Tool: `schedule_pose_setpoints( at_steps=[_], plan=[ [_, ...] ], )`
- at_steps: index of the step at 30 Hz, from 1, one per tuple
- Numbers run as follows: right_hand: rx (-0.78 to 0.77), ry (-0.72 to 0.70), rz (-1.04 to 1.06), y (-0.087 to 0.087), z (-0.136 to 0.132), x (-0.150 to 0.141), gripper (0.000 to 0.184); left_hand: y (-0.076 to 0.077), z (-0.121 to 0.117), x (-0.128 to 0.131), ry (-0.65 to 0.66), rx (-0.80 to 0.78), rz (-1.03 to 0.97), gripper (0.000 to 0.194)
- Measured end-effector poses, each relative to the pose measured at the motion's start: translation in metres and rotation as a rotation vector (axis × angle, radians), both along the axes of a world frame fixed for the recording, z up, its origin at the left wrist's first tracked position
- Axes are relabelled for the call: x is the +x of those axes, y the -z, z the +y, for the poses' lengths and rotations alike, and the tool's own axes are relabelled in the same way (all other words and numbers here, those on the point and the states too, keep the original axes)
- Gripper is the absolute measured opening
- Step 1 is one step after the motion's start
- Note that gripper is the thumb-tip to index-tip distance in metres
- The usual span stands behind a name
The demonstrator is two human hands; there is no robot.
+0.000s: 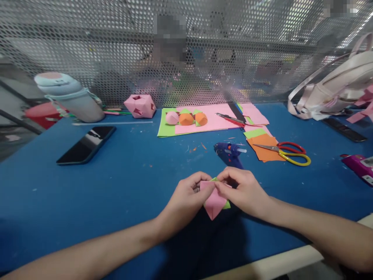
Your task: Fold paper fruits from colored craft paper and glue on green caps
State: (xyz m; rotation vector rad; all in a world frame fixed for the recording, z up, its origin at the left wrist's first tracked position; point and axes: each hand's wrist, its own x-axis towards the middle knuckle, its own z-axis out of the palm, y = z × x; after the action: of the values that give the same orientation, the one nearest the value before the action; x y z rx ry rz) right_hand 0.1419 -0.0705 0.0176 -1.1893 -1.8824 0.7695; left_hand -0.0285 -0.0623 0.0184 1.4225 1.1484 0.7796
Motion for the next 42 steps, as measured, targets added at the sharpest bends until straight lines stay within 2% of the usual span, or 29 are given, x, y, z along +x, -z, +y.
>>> schedule_pose_setpoints(
  at_steps=[7,11,16,21,26,30,34,37,42],
  plan=[
    [-0.015,0.018,0.009,0.0,0.001,0.002,0.005,0.001,0.003,-0.004,0.02,-0.045,-0.072,0.015],
    [0.026,0.003,-0.005,-0.001,0.002,0.002,0.006,0.0,0.004,-0.004,0.004,-0.055,-0.081,0.017],
    [0.186,-0.121,-0.038,0.003,0.005,0.004,0.015,0.0,0.005,-0.005,0.004,-0.078,-0.113,0.013],
    [0.402,-0.279,-0.235,0.005,0.008,0.014,0.023,0.001,0.006,-0.005,0.025,-0.169,-0.229,0.01],
    [0.485,-0.287,-0.361,0.004,0.006,0.017,0.024,0.001,0.007,-0.004,0.023,-0.212,-0.242,0.012],
    [0.456,-0.283,-0.348,0.003,0.005,0.015,0.023,0.001,0.008,-0.005,0.047,-0.181,-0.182,0.017],
    [0.374,-0.227,-0.192,0.003,0.004,0.013,0.022,0.0,0.01,-0.008,0.09,-0.122,-0.107,0.019],
    [0.261,-0.146,-0.091,0.0,0.004,0.009,0.018,-0.003,0.01,-0.008,0.081,-0.005,-0.009,0.02],
    [0.031,-0.068,-0.057,-0.005,0.002,0.003,0.008,-0.006,0.007,-0.007,0.065,0.166,0.135,0.019]
  ],
)
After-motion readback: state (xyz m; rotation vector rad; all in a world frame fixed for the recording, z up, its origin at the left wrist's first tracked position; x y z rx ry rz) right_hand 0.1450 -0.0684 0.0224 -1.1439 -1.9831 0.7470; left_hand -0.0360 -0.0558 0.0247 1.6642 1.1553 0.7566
